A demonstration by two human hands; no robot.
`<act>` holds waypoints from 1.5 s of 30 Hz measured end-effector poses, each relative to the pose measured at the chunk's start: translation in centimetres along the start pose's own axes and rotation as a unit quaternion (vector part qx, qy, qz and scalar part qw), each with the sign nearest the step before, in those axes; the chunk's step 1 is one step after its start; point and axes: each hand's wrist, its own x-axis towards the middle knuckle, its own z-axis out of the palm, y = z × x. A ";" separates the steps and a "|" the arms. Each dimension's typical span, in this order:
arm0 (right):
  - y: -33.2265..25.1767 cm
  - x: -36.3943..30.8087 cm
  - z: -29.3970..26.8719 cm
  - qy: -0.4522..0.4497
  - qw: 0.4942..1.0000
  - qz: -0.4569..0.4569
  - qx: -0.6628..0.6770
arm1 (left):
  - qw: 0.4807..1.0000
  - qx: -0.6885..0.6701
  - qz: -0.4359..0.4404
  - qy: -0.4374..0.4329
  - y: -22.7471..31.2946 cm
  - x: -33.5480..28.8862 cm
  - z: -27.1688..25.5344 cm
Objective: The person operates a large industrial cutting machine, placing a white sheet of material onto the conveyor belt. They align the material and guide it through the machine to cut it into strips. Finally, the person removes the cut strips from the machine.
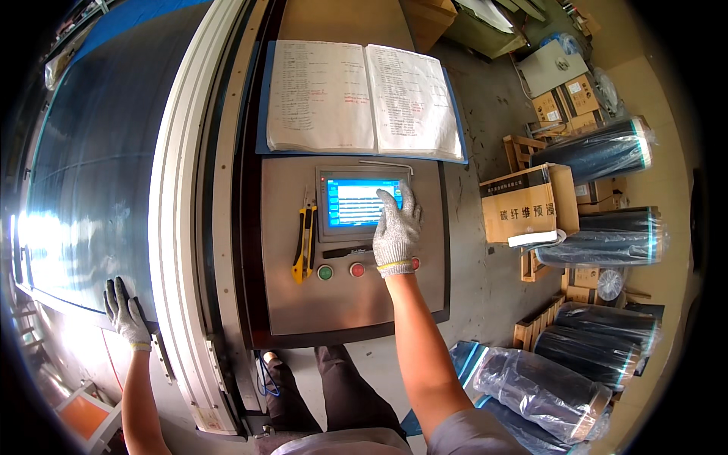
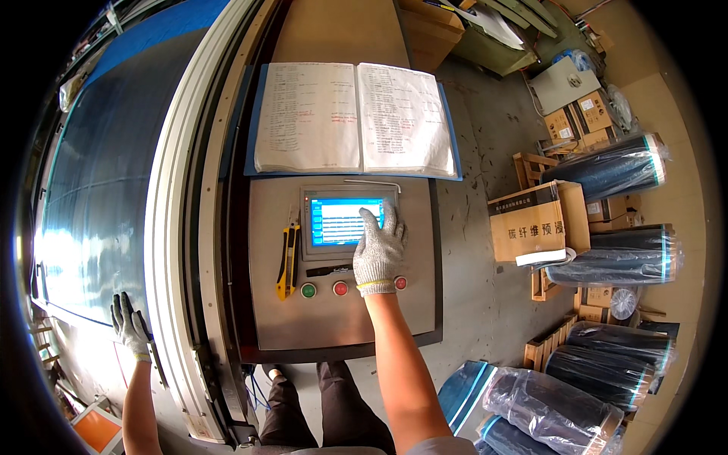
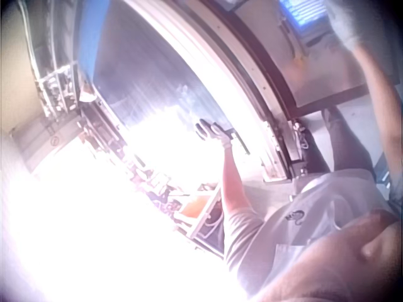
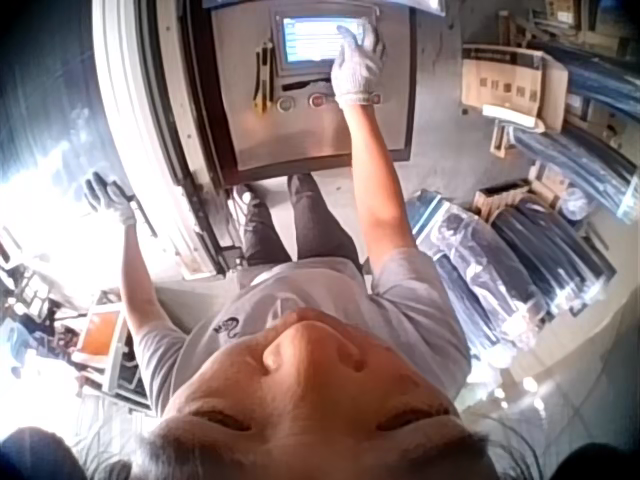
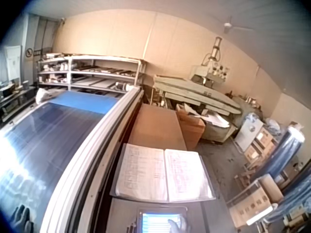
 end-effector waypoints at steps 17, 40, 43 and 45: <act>-1.4 -1.6 -0.2 -0.041 0.998 -0.039 -0.017 | 1.000 -0.013 0.008 0.006 0.2 0.2 -0.1; 0.3 -3.5 -1.8 0.065 0.995 -0.002 0.071 | 1.000 -0.002 -0.022 -0.013 0.5 0.1 -0.7; -2.0 -7.6 -1.6 0.088 0.982 -0.006 0.170 | 1.000 0.007 -0.025 -0.015 0.9 0.1 -1.0; -4.1 -10.8 -1.3 0.057 0.978 -0.009 0.202 | 1.000 0.002 -0.028 -0.007 1.1 0.0 -1.4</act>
